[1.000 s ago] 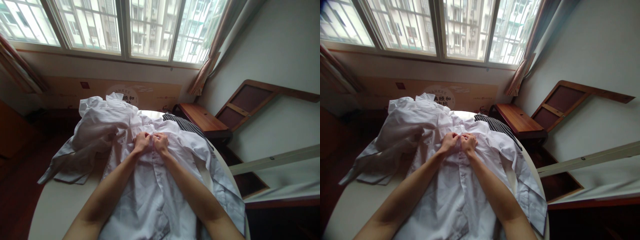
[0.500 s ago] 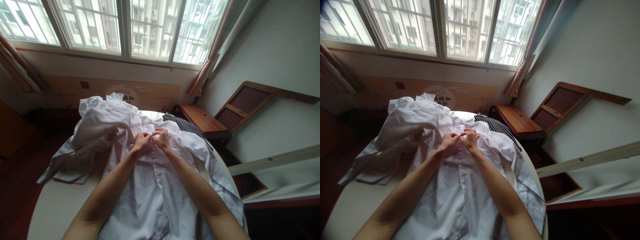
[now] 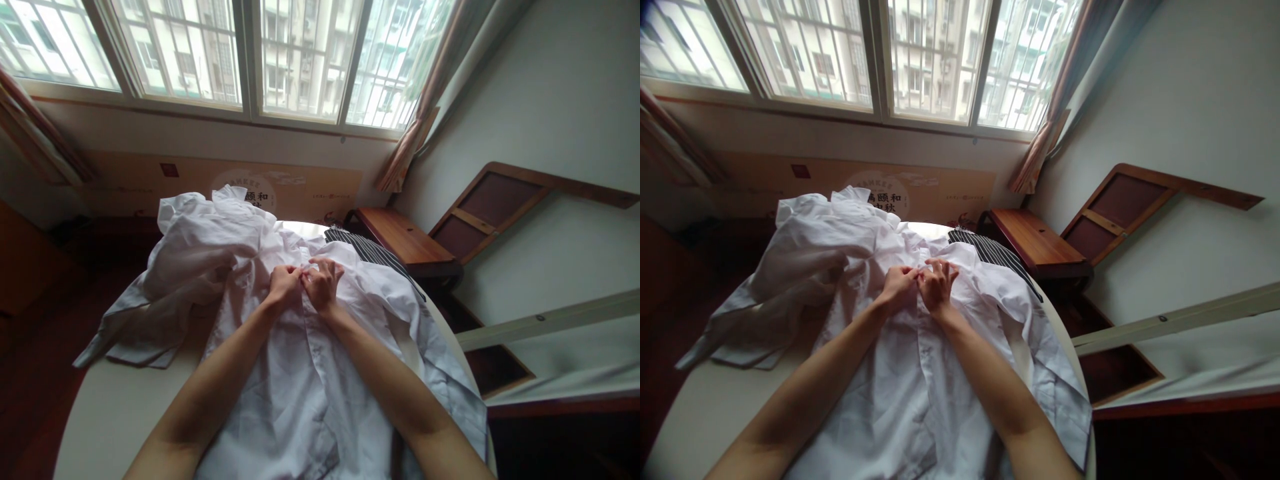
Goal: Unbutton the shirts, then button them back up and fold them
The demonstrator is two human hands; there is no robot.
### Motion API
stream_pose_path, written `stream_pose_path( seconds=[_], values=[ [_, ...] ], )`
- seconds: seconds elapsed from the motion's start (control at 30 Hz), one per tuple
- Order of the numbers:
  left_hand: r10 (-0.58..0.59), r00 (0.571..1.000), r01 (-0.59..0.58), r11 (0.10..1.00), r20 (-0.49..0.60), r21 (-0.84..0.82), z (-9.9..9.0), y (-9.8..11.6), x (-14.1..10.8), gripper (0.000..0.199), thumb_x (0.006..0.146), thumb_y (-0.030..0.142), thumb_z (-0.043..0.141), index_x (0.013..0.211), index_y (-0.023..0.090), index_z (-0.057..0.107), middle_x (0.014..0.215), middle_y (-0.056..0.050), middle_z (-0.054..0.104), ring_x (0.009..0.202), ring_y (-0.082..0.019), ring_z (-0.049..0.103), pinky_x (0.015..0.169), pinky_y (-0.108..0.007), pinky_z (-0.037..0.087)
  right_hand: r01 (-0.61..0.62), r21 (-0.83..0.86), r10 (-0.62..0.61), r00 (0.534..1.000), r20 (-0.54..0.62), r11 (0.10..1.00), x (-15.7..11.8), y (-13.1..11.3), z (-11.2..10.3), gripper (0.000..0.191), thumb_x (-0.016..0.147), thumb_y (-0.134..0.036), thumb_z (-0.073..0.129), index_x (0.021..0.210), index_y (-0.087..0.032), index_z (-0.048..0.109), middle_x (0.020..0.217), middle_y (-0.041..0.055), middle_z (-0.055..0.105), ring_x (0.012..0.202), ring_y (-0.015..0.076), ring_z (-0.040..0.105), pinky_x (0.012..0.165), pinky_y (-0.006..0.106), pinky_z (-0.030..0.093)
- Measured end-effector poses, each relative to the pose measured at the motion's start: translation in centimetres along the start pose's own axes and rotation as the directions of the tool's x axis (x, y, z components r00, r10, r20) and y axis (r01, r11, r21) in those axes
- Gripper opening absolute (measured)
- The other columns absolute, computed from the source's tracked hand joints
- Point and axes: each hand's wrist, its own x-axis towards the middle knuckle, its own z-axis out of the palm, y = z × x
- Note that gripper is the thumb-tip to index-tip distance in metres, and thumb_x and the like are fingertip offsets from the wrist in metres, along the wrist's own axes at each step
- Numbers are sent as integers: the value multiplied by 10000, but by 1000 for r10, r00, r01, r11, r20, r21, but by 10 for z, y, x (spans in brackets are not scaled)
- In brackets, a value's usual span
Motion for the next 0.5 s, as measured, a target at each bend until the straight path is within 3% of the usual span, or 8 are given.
stream_pose_path(
  seconds=[0.13,0.23,0.37,0.5],
  values=[
    [9,999,-8,999,-44,34,1,2,-3,223,749,274,550,675,111,683,596,-42,647,523,-113,541,480,-198,343,-48,47,49,999,-18,998,-3,-2,3,132,808,-223,595,739,-215,708,1134,62,631,1130,262,434,1014,477,176],
    [37,998,-33,998,-60,57,2,-3,0,213,759,260,529,690,117,671,603,-33,639,524,-108,531,485,-196,346,-204,172,205,979,17,964,3,3,5,116,773,-275,619,725,-222,711,1103,51,638,1105,254,473,1011,461,226],
    [94,996,-94,995,-8,16,4,-13,7,220,766,303,526,727,131,659,617,-16,627,519,-104,515,496,-200,362,-456,373,383,888,255,808,14,15,7,184,730,-353,617,709,-191,700,977,64,664,920,217,578,861,363,409],
    [137,990,-137,991,23,-7,6,-19,10,233,756,338,534,695,137,634,607,2,602,517,-97,490,491,-200,352,-584,495,363,802,474,644,21,22,12,235,720,-370,593,690,-150,669,639,26,635,658,160,580,648,272,449]
  ],
)
